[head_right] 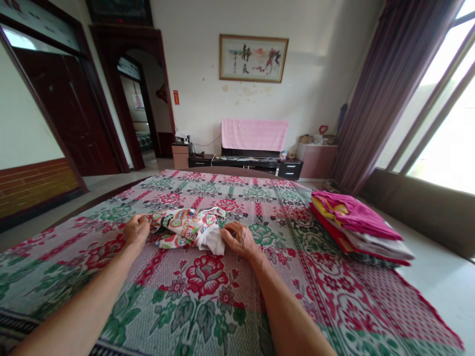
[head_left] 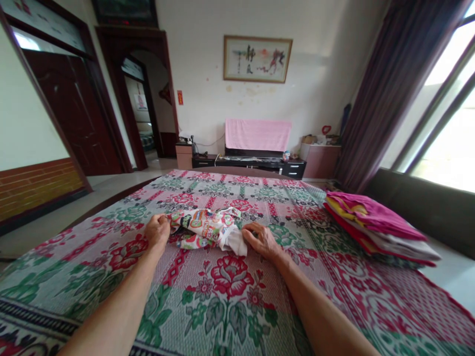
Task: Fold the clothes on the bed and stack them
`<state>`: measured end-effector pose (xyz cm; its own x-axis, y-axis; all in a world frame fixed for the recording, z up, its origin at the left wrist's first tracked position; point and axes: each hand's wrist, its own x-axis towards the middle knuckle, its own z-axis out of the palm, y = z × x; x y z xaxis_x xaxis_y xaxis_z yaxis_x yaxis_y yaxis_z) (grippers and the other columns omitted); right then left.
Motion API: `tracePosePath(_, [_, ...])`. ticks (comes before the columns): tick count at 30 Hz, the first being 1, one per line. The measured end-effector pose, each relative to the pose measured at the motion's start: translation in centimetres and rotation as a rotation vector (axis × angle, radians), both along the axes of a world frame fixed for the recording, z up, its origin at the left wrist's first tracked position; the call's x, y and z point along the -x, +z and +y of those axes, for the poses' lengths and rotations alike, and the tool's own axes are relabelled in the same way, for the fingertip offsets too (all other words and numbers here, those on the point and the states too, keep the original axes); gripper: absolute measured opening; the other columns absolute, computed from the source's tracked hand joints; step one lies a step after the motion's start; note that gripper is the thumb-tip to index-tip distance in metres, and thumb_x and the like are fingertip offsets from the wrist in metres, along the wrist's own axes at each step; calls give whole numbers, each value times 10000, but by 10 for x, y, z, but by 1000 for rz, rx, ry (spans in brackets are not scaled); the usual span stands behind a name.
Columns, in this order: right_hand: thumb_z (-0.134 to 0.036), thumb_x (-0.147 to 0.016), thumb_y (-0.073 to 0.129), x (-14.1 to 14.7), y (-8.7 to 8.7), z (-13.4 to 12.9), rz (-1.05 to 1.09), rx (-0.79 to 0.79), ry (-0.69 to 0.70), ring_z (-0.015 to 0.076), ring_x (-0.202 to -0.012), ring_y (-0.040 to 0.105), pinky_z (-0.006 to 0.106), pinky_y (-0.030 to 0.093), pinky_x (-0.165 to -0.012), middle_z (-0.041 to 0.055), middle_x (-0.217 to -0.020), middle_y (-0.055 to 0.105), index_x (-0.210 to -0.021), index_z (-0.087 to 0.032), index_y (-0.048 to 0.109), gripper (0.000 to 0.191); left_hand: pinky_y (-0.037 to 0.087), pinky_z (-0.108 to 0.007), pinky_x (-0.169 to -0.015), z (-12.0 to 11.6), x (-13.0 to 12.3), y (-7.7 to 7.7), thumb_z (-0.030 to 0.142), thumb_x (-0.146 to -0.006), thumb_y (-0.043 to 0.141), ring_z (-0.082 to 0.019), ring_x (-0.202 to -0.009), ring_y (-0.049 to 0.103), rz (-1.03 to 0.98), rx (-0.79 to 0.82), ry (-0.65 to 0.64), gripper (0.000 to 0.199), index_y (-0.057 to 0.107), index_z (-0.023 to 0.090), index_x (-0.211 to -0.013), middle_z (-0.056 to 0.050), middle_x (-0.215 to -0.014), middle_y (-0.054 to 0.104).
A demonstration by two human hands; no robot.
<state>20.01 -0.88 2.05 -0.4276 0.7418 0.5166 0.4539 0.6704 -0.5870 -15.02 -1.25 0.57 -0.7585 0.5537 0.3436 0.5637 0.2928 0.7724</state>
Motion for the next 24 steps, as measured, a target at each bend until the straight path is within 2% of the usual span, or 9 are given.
tracePosePath(4, [-389,-894,456,0,1,-1,-21,40,2,161,-747,603,255,461,-702,31,-789,688,-803,-193,681,312,476,-380,-861,3,4,-6,290,-779,464,-278,-953,638,-20,-13,-14,257,679,220,-901,-79,-901,714])
tracePosePath(8, [-198,-782,505,-1,-3,3,-46,27,14,158,-742,607,255,470,-702,30,-804,676,-818,-183,675,174,479,-368,-852,5,7,-9,299,-770,466,-272,-965,637,-48,-17,-17,282,681,223,-937,-78,-936,714])
tracePosePath(12, [-52,-608,486,-3,-10,10,-53,-38,49,180,-858,622,299,497,-790,80,-1036,659,-1098,-160,635,524,472,-395,-868,4,6,-7,287,-762,472,-289,-971,632,-50,-2,-16,282,685,214,-930,-89,-936,715])
tracePosePath(16, [-11,-593,479,0,-12,14,-24,-86,173,210,-1137,561,365,450,-974,100,-1239,593,-1204,-202,587,649,470,-384,-882,0,-3,-3,279,-764,466,-276,-979,629,-31,-33,-71,340,677,181,-1011,-105,-982,707])
tracePosePath(19, [-2,-630,494,5,-7,12,-37,-108,275,218,-1270,473,403,392,-1048,113,-1357,513,-1264,-223,552,674,485,-338,-854,-4,-11,3,341,-766,506,-232,-957,634,-79,-99,-260,454,601,190,-1183,-77,-1040,691])
tracePosePath(21, [-5,-654,502,8,-3,9,-80,-78,338,222,-1313,431,395,397,-1045,124,-1426,441,-1292,-223,538,675,493,-329,-831,-8,-15,11,418,-757,545,-220,-931,636,-146,-72,-513,498,581,204,-1205,-58,-1030,686])
tracePosePath(24, [-4,-655,513,12,-1,4,-160,-21,382,230,-1305,444,374,426,-1012,110,-1445,423,-1238,-236,594,633,481,-333,-861,-16,-17,26,482,-717,606,-226,-968,614,-131,118,-967,438,661,221,-1065,-44,-1030,671])
